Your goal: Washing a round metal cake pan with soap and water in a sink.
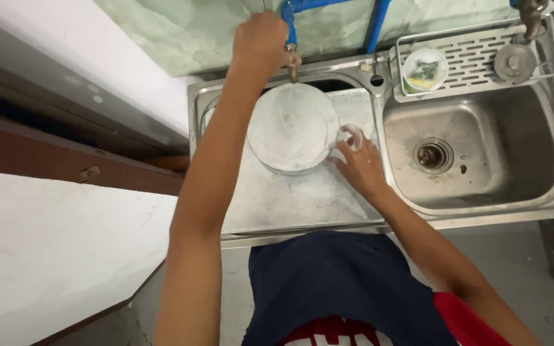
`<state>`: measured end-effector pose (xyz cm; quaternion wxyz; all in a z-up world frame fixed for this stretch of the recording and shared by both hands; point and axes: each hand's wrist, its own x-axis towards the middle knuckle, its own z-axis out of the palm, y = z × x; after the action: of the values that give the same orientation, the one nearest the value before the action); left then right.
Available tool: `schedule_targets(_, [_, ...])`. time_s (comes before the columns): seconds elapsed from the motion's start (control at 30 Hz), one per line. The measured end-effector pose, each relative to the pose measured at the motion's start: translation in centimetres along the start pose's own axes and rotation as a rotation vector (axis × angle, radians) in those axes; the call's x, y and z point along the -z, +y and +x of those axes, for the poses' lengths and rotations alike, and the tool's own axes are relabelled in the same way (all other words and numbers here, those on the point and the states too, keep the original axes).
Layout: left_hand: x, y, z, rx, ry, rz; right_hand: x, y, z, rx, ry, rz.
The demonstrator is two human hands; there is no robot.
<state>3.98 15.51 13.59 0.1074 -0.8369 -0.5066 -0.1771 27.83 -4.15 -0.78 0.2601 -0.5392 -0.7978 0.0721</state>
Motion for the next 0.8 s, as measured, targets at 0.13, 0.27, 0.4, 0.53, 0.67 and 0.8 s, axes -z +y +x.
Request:
schedule_targets(0.13, [-3.4,-0.4,1.4,0.159,0.004,0.007,-0.1,1.4,0.4,0.025,0.064,-0.038])
schedule_targets(0.27, [-6.3,-0.2,2.0,0.442,0.041,-0.019,-0.2,1.3,0.1,-0.007,0.144,0.058])
schedule_targets(0.4, [-2.7,0.0,-1.3,0.673,-0.01,-0.281,0.6,0.2,0.3,-0.008,0.195,0.15])
schedule_targets(0.53, [-15.7,-3.1,-7.8,0.664,0.06,-0.979,-0.2,-0.4,3.0,-0.169,0.154,0.467])
schedule_targets(0.67, [-16.8,1.5,-8.4,0.749,0.059,-1.572,-3.6,-1.2,9.1,-0.439,0.007,1.289])
schedule_targets(0.8, [-16.4,3.4,-8.8,0.82,0.138,-1.806,-9.0,-1.3,14.7,-0.492,-0.026,1.673])
